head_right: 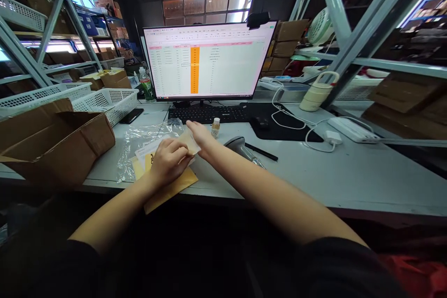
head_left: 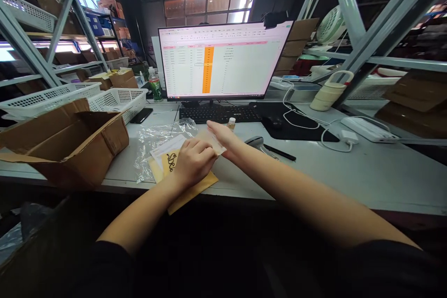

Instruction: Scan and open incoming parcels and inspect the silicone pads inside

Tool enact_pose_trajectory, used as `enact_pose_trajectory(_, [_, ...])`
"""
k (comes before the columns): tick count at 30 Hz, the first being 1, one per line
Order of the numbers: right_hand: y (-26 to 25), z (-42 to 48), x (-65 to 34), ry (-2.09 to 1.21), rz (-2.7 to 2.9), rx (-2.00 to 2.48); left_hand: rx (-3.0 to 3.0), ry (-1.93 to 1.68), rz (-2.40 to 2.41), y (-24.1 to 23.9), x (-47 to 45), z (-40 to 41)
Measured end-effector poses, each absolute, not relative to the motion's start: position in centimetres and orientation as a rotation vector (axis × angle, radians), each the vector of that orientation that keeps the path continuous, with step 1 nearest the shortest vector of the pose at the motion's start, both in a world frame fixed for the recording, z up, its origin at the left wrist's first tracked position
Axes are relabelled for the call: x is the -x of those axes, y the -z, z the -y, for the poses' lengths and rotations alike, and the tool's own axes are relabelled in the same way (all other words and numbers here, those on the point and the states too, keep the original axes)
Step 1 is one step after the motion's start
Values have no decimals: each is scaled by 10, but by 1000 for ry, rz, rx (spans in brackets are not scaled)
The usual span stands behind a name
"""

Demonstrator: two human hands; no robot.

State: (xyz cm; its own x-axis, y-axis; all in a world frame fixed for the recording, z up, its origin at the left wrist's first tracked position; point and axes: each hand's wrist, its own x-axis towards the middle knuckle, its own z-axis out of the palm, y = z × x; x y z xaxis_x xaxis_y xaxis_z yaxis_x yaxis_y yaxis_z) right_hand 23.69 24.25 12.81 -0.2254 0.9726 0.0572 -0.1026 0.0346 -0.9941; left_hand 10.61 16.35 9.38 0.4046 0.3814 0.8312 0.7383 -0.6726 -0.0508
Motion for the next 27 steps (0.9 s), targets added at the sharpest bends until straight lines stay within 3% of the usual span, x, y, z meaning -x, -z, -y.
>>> enact_pose_trajectory(7, [-130, -186, -267, -1802, 1470, 1038, 2336, 1218, 1166, -86, -99, -166])
enact_pose_trajectory(13, [-149, -191, -270, -1230, 1821, 1025, 2265, 1549, 1112, -106, -73, -173])
enact_pose_trajectory(16, [-164, -187, -266, -991, 2011, 886, 2195, 1433, 1096, -128, -54, -177])
enact_pose_trajectory(20, [-184, -177, -261, -965, 1983, 791, 2373, 1121, 1051, -160, -42, -177])
enact_pose_trajectory(27, [-209, -169, -265, -892, 1857, 732, 2311, 1160, 1003, -199, -42, -154])
